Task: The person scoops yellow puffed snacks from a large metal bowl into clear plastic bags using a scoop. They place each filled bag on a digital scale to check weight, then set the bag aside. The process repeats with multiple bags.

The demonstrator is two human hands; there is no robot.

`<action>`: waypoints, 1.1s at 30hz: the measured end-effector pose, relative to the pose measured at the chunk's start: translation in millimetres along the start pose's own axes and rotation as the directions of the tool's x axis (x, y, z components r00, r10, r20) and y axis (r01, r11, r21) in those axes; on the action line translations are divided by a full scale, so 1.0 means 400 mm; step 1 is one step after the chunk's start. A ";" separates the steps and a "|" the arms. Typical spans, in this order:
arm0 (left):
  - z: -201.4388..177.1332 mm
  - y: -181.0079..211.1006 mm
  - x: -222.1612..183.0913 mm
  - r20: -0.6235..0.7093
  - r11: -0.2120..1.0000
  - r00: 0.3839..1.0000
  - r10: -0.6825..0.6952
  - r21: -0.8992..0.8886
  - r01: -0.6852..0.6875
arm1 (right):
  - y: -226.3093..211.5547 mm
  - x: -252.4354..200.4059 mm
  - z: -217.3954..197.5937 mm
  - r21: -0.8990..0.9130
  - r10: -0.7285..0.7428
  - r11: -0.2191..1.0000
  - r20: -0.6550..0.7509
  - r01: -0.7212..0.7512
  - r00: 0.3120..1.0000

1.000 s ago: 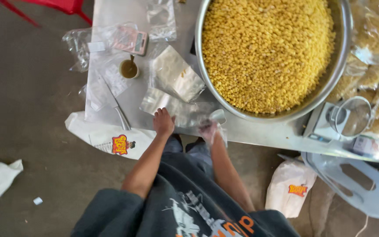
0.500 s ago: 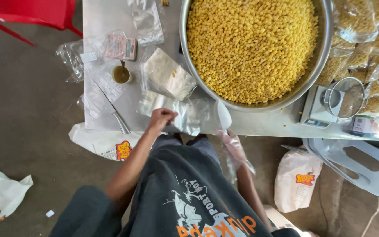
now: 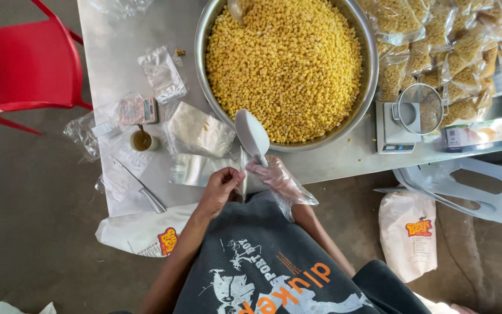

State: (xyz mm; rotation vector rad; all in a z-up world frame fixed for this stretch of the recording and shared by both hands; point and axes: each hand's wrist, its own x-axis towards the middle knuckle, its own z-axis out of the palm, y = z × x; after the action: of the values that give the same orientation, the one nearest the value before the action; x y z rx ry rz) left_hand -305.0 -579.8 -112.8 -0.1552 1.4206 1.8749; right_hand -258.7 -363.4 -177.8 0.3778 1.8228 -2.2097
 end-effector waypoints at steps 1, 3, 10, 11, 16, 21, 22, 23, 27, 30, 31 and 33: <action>0.000 -0.003 0.006 0.034 0.999 0.999 0.038 -0.025 -0.037 | 0.012 0.006 -0.016 -0.129 0.032 0.991 -0.009 -0.033 0.999; 0.005 -0.001 0.022 0.064 0.999 0.998 0.019 -0.052 -0.015 | 0.018 -0.025 -0.030 0.071 0.059 0.996 -0.008 -0.058 0.998; 0.100 -0.009 0.092 -0.016 0.978 1.000 0.001 0.208 0.003 | -0.110 -0.036 -0.109 -0.189 -0.009 0.981 0.137 0.035 0.991; 0.126 -0.011 0.100 -0.025 0.968 0.998 0.058 0.246 -0.050 | -0.121 -0.042 -0.127 -0.224 0.002 0.974 0.139 0.029 0.990; 0.285 -0.003 0.153 0.014 0.922 0.989 0.144 0.362 -0.139 | -0.161 -0.076 -0.251 0.065 0.088 0.994 0.038 -0.090 0.995; 0.401 0.000 0.230 0.055 0.986 0.998 0.038 0.161 -0.046 | -0.280 -0.089 -0.363 0.105 0.142 0.986 -0.140 -0.128 0.980; 0.415 0.004 0.251 0.065 0.969 0.998 0.011 0.244 -0.026 | -0.312 -0.093 -0.376 -0.053 0.096 0.993 -0.179 -0.107 0.979; 0.427 0.011 0.272 0.076 0.945 0.997 -0.013 0.327 -0.012 | -0.346 -0.088 -0.394 -0.253 0.045 0.963 -0.167 -0.087 0.985; 0.503 0.046 0.316 0.187 0.539 0.959 0.214 0.796 -0.275 | -0.438 -0.071 -0.424 -0.574 -0.036 0.818 -0.123 -0.041 0.992; 0.555 0.081 0.316 0.139 0.409 0.951 0.276 0.879 -0.247 | -0.465 -0.044 -0.448 -0.593 -0.084 0.805 -0.070 0.026 0.994; 0.560 0.092 0.317 0.153 0.401 0.941 0.302 0.875 -0.271 | -0.470 -0.030 -0.458 -0.609 -0.113 0.790 -0.039 0.066 0.993; 0.565 0.105 0.317 0.164 0.375 0.935 0.316 0.883 -0.282 | -0.473 -0.005 -0.472 -0.569 0.017 0.822 -0.030 -0.031 0.999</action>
State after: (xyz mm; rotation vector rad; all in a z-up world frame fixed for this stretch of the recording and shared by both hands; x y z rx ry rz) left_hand -344.4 -325.3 -61.4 0.6687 2.4157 1.0649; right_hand -316.2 -142.9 -38.1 0.2948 2.3513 -1.5252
